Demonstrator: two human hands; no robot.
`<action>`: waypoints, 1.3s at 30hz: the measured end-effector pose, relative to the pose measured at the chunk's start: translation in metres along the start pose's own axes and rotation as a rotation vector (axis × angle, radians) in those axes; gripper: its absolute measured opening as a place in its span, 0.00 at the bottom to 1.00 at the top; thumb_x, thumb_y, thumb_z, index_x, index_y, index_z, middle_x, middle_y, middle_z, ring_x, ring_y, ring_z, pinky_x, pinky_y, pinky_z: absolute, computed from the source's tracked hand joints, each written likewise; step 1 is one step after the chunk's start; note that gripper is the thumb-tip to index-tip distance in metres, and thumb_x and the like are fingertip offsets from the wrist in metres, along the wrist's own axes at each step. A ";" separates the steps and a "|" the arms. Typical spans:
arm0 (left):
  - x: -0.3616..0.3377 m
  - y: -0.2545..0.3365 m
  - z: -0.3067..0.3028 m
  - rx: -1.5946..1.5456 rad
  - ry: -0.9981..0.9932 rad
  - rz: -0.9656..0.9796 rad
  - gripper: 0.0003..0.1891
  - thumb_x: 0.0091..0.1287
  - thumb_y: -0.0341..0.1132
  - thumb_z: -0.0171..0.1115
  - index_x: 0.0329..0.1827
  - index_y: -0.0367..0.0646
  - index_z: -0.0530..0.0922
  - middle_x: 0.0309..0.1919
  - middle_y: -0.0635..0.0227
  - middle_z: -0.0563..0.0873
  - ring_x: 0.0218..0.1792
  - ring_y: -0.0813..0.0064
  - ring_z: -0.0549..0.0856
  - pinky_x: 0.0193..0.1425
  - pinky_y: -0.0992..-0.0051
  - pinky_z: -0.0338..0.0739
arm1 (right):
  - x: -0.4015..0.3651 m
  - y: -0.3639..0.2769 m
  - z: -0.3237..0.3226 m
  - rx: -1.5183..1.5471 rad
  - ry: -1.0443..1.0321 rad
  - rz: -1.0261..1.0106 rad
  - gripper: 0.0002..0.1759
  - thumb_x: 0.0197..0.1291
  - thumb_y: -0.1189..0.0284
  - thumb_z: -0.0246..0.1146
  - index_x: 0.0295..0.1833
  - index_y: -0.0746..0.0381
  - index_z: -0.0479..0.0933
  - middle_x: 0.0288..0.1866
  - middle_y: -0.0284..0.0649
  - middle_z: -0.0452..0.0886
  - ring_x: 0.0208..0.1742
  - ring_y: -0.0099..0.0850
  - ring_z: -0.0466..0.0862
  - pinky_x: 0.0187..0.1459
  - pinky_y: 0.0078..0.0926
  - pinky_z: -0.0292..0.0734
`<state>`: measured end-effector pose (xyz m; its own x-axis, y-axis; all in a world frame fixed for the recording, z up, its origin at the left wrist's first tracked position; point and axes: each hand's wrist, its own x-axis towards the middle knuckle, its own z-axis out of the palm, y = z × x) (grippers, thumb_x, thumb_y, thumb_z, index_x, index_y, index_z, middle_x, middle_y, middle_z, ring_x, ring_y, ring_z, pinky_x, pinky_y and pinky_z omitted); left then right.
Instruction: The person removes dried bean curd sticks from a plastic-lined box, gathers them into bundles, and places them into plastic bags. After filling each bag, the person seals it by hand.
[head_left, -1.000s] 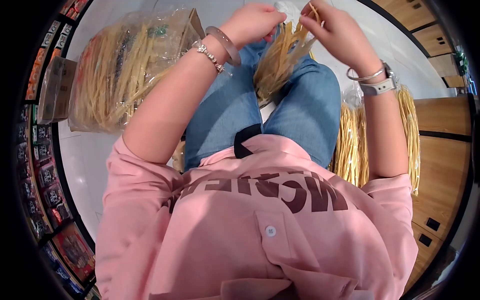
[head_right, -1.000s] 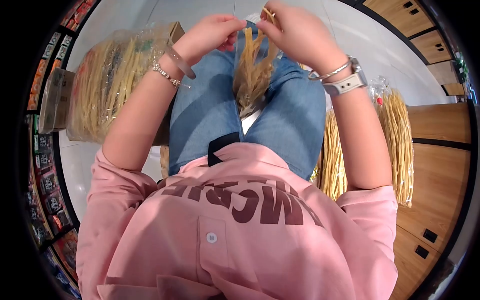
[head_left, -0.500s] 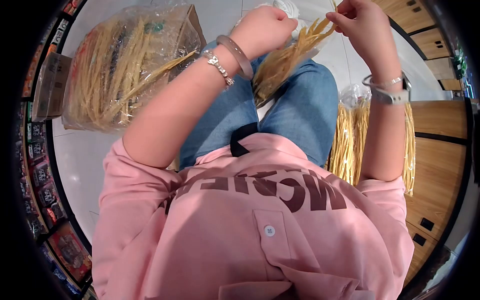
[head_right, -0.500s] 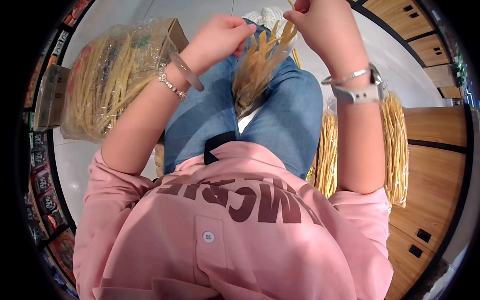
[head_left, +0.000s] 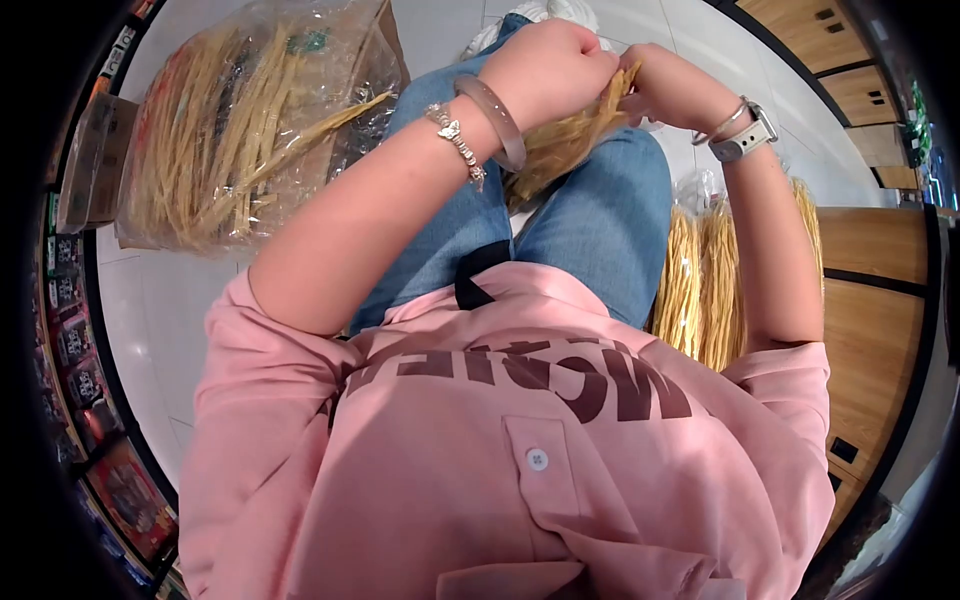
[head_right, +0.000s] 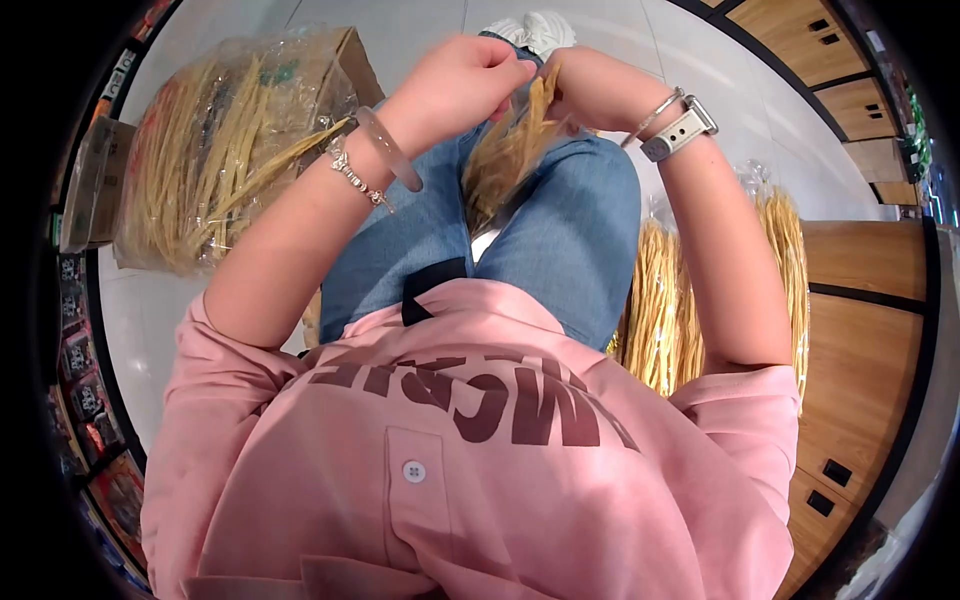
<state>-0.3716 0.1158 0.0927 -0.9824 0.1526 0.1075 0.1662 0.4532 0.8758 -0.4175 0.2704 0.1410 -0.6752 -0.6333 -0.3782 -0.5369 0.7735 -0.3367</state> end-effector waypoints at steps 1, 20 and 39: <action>-0.002 0.004 -0.002 0.039 -0.014 0.004 0.17 0.65 0.41 0.55 0.21 0.39 0.75 0.15 0.73 0.77 0.19 0.83 0.75 0.26 0.78 0.70 | 0.003 -0.002 0.001 -0.024 -0.028 -0.029 0.07 0.51 0.80 0.62 0.37 0.68 0.80 0.27 0.44 0.82 0.28 0.31 0.84 0.32 0.27 0.78; -0.003 0.006 0.000 0.069 0.041 0.091 0.15 0.56 0.40 0.55 0.25 0.36 0.81 0.25 0.46 0.82 0.30 0.50 0.83 0.38 0.61 0.77 | -0.002 0.015 0.016 0.166 -0.092 -0.209 0.01 0.53 0.80 0.63 0.32 0.67 0.77 0.27 0.32 0.81 0.28 0.19 0.78 0.34 0.17 0.76; -0.012 0.018 -0.005 0.134 -0.048 0.010 0.15 0.58 0.41 0.56 0.25 0.36 0.80 0.20 0.55 0.81 0.24 0.60 0.81 0.32 0.65 0.75 | 0.001 0.009 0.013 -0.079 -0.219 -0.158 0.11 0.53 0.71 0.68 0.39 0.66 0.79 0.31 0.42 0.82 0.29 0.30 0.80 0.33 0.25 0.75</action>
<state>-0.3569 0.1181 0.1096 -0.9760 0.1982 0.0902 0.1889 0.5641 0.8038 -0.4164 0.2769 0.1263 -0.4590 -0.7300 -0.5063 -0.6706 0.6585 -0.3415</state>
